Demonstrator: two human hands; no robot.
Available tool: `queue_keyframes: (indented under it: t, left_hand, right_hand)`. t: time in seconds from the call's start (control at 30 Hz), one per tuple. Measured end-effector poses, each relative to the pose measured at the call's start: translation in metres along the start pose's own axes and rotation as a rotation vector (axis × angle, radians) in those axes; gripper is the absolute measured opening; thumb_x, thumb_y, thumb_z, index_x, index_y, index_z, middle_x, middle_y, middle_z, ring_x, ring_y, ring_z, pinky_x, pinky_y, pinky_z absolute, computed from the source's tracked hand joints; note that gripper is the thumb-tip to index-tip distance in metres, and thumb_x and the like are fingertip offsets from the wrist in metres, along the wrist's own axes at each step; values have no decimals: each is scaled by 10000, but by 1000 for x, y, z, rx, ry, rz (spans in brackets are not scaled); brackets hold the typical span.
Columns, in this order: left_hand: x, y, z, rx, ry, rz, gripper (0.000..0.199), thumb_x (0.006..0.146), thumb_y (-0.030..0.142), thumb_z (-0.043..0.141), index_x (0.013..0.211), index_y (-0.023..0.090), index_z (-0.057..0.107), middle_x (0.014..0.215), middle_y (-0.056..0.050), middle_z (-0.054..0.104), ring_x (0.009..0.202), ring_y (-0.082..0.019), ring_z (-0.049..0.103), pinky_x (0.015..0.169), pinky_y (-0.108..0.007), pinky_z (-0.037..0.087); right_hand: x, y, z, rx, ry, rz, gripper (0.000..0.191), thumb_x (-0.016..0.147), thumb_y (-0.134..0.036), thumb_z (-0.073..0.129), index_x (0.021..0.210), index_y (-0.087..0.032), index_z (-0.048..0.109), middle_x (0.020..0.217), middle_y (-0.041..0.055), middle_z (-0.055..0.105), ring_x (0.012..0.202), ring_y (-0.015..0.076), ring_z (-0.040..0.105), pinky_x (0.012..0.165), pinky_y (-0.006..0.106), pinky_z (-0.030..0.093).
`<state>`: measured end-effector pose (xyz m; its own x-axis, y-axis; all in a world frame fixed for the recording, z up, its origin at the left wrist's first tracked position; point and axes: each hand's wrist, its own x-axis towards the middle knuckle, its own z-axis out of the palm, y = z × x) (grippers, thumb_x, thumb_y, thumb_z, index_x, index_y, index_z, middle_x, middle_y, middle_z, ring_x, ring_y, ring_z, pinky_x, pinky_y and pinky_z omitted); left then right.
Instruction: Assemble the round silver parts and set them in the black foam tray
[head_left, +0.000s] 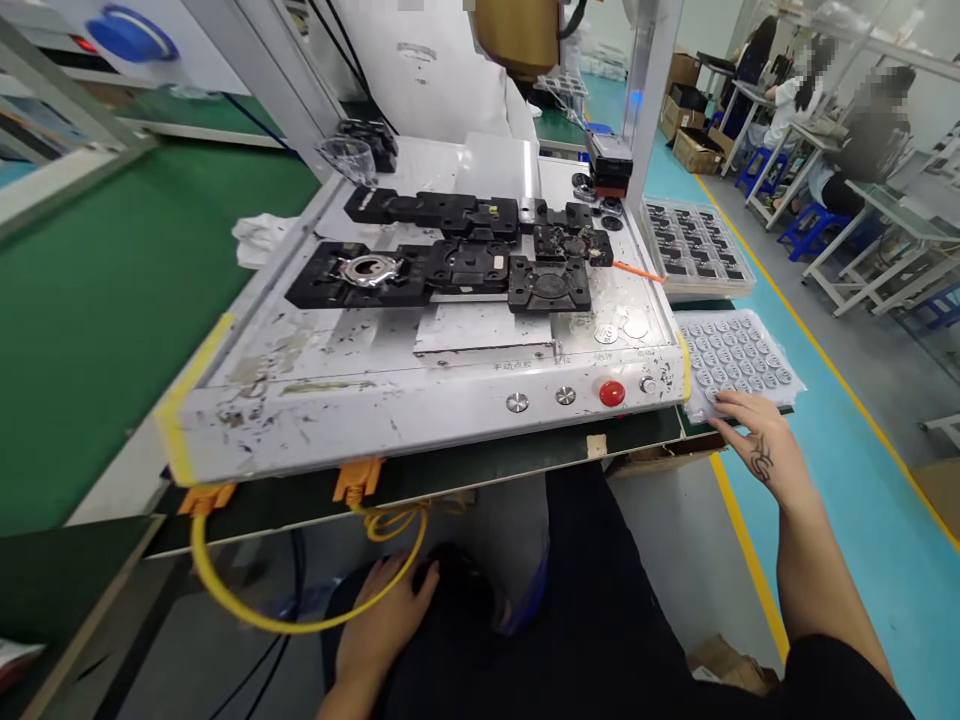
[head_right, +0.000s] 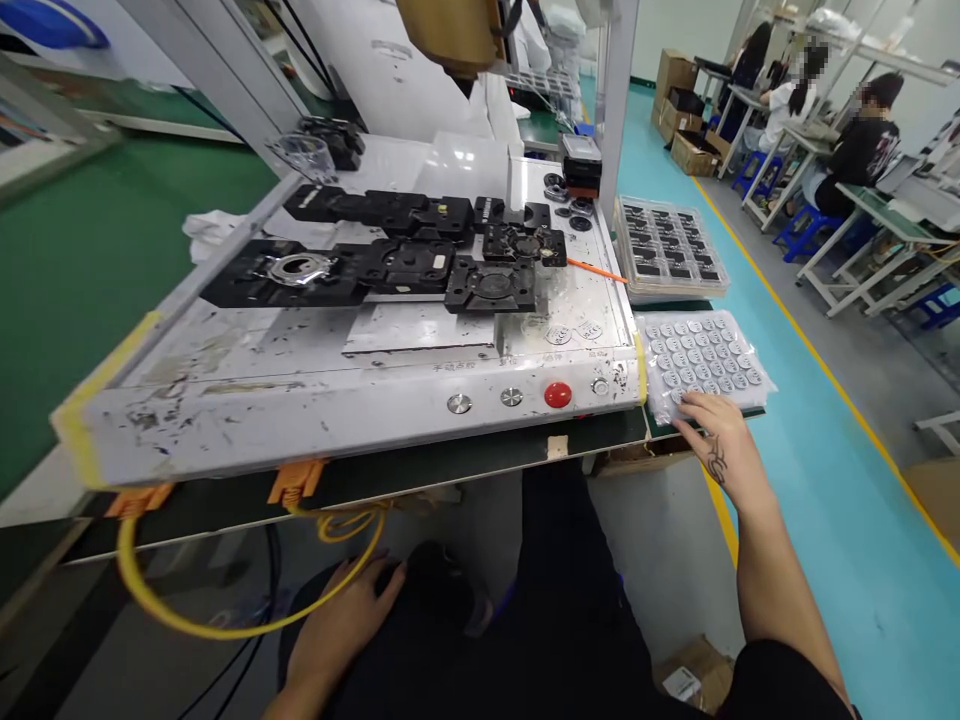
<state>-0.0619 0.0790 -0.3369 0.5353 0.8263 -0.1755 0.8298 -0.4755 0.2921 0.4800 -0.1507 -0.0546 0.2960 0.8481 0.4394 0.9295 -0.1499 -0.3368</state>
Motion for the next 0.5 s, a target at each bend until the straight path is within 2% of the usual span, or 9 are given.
queue_keyframes:
  t: [0.27, 0.5]
  left_hand:
    - [2, 0, 4, -3, -13, 31, 437, 944, 490, 423, 1017, 205, 746, 1182, -160, 778, 1248, -378, 684, 1201, -556, 441]
    - [1, 0, 2, -19, -23, 44, 418, 954, 478, 434, 1028, 200, 738, 1185, -169, 769, 1280, -377, 656, 1201, -553, 434]
  right_hand:
    - [2, -6, -6, -26, -38, -38, 147, 1061, -319, 653, 1159, -271, 752, 1289, 98, 782, 1211, 328, 737, 1061, 558, 559]
    - [3, -14, -4, -167, -77, -90, 156, 1067, -258, 622, 1180, -261, 730, 1267, 106, 772, 1152, 326, 738, 1035, 548, 553]
